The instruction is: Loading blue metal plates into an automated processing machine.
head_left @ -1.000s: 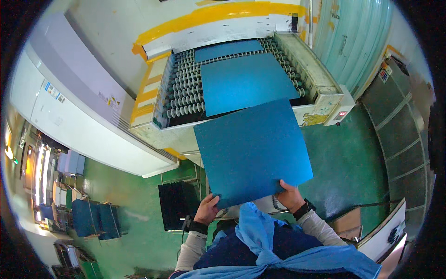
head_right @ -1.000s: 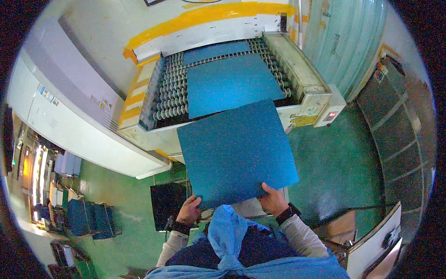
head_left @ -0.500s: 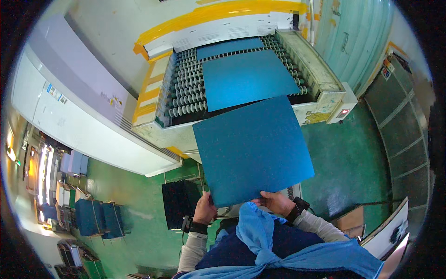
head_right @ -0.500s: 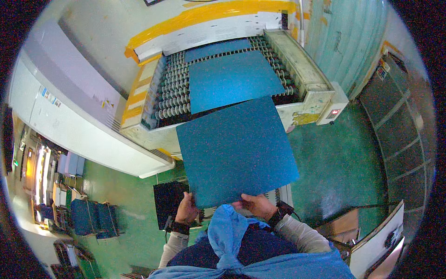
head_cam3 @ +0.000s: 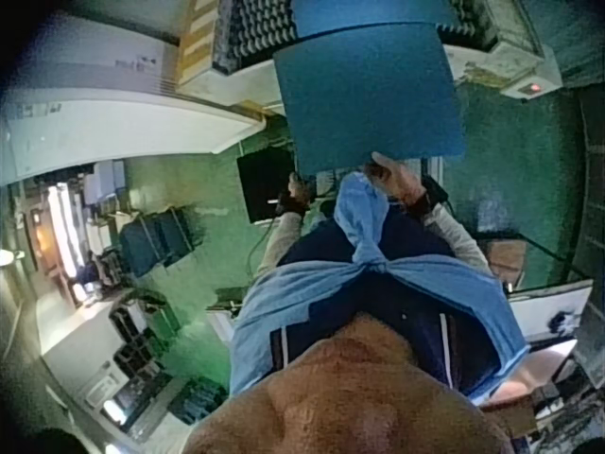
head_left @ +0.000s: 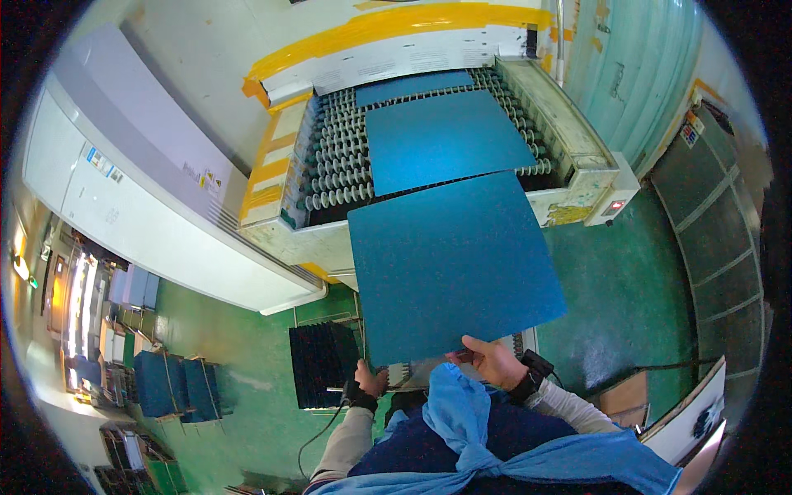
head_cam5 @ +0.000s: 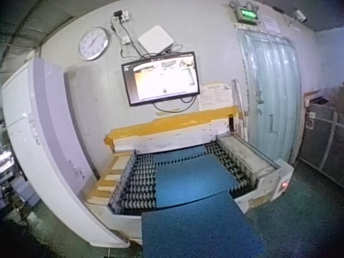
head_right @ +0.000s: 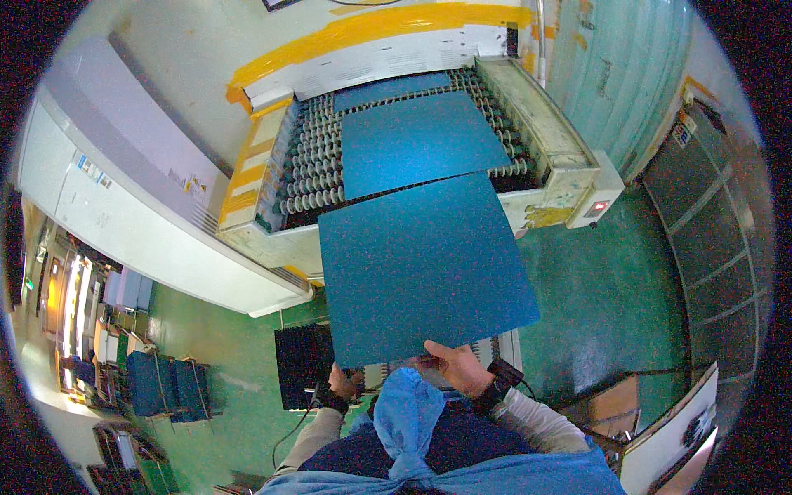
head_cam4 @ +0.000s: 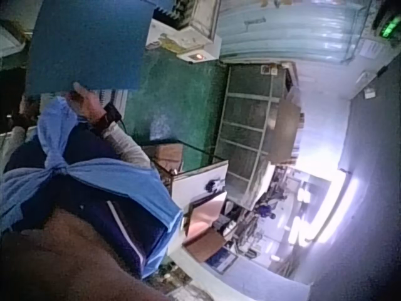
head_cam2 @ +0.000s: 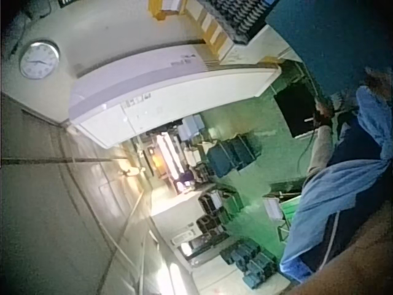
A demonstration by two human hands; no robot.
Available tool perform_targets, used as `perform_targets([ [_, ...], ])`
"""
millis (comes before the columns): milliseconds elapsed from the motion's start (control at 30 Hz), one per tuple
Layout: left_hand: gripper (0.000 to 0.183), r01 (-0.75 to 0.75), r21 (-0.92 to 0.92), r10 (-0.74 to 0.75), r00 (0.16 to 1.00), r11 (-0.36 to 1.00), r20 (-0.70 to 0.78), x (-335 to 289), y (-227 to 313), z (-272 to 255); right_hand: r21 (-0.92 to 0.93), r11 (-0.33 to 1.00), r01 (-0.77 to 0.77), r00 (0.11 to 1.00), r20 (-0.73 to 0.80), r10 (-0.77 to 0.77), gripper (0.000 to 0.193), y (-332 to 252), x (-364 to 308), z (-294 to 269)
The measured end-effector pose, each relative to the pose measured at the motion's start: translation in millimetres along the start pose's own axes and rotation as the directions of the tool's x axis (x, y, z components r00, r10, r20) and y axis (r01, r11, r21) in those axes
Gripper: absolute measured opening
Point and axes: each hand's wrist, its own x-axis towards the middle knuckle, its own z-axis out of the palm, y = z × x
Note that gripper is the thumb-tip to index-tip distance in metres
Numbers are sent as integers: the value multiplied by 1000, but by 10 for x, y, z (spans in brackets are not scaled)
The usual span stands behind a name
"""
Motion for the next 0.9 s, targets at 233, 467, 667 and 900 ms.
perform_targets([
  [233, 53, 140, 479, -213, 972, 866, 102, 387, 160, 184, -5, 1000, 27, 999, -28, -27, 31, -153, 6, 42],
  [467, 42, 267, 624, -461, 871, 734, 170, 655, -160, 268, 173, 961, -216, 976, 6, 218, 34, -167, -34, 401],
  [667, 44, 214, 667, -437, 880, 714, 185, 685, 212, 135, 173, 966, -190, 981, 10, 191, 36, -67, 89, 338],
  [900, 46, 206, 681, -415, 896, 703, 158, 633, 314, 146, 221, 955, -198, 977, -30, 209, 33, -85, 121, 328],
])
